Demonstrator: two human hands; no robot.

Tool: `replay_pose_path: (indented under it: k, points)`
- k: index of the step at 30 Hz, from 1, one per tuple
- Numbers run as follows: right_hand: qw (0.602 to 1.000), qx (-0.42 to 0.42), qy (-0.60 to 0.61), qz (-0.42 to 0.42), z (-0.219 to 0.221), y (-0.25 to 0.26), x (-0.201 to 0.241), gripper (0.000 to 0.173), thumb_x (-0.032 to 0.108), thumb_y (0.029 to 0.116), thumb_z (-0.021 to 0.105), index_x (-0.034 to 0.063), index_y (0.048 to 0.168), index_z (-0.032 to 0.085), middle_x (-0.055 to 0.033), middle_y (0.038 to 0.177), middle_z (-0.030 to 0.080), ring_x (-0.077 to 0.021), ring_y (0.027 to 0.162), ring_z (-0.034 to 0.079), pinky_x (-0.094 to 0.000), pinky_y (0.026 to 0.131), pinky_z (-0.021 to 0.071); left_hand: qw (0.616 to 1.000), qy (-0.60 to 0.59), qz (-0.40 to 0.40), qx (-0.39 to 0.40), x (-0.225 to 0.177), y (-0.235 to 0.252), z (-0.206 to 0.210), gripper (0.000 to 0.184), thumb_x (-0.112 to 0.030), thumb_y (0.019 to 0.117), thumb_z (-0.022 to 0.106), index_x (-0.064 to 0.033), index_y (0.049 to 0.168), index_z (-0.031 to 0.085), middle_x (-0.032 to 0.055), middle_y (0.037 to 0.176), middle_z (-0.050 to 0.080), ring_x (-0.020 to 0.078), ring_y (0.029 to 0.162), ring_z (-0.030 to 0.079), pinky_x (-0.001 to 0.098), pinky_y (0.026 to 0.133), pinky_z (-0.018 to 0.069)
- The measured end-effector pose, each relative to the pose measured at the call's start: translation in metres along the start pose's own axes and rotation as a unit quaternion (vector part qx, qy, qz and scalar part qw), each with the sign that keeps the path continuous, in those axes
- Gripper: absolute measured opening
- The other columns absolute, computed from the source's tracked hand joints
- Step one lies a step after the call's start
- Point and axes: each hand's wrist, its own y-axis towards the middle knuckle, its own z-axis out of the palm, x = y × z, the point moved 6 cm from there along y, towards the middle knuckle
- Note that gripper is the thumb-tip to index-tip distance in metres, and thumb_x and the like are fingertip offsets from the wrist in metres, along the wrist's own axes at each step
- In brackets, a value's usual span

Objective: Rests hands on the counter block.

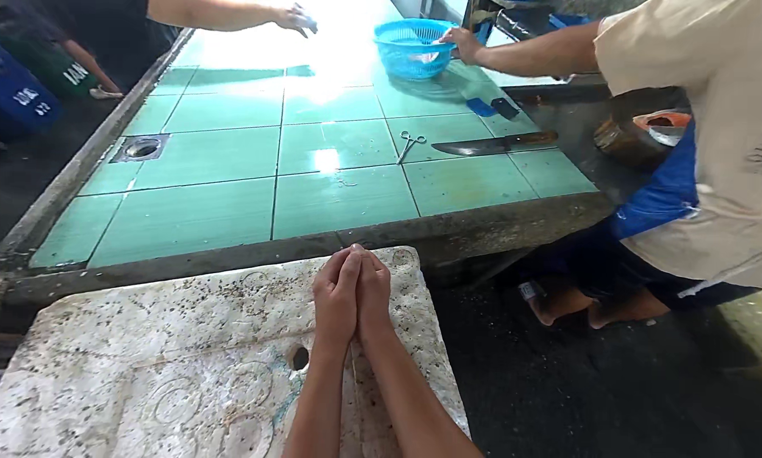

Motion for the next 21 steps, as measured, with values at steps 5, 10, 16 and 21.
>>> replay_pose_path:
  k: [5,10,16,21]
  points:
    - [1.000,0.001,-0.006,0.003,0.001,0.000,-0.002,0.035,0.015,0.1079,0.048,0.0018,0.082,0.068,-0.0007,0.064,0.059,-0.0048,0.059,0.057,-0.0215,0.058,0.0496,1.000,-0.011,-0.019,0.005,0.001,0.000,-0.001,0.029,-0.021,0.1055,0.046,-0.0060,0.109,0.071,-0.0029,0.089,0.070,0.0034,0.085,0.067,0.0241,0.079,0.0563]
    - [1.000,-0.001,-0.010,-0.006,0.003,0.001,-0.001,0.037,0.014,0.1080,0.048,0.0022,0.079,0.067,-0.0009,0.062,0.058,-0.0052,0.058,0.056,-0.0215,0.057,0.0488,1.000,-0.008,-0.024,0.003,0.001,0.002,-0.003,0.030,-0.022,0.1058,0.046,-0.0064,0.110,0.071,-0.0017,0.091,0.071,0.0047,0.087,0.067,0.0254,0.080,0.0562]
    - [0.999,0.002,-0.039,-0.025,0.001,-0.002,0.006,0.031,0.012,0.1074,0.047,0.0002,0.091,0.070,0.0004,0.074,0.066,-0.0014,0.071,0.063,-0.0196,0.068,0.0538,1.000,0.009,-0.025,0.011,-0.004,0.001,0.001,0.030,-0.021,0.1052,0.049,-0.0011,0.112,0.071,0.0032,0.103,0.072,0.0068,0.099,0.067,0.0291,0.092,0.0542]
    - [0.998,0.005,-0.044,-0.045,0.000,-0.001,0.008,0.033,0.013,0.1075,0.047,0.0022,0.086,0.070,0.0018,0.072,0.066,-0.0011,0.069,0.063,-0.0195,0.067,0.0538,0.999,0.007,-0.032,0.014,-0.005,0.002,0.003,0.031,-0.022,0.1055,0.049,-0.0018,0.113,0.071,0.0044,0.103,0.072,0.0079,0.099,0.067,0.0301,0.092,0.0538]
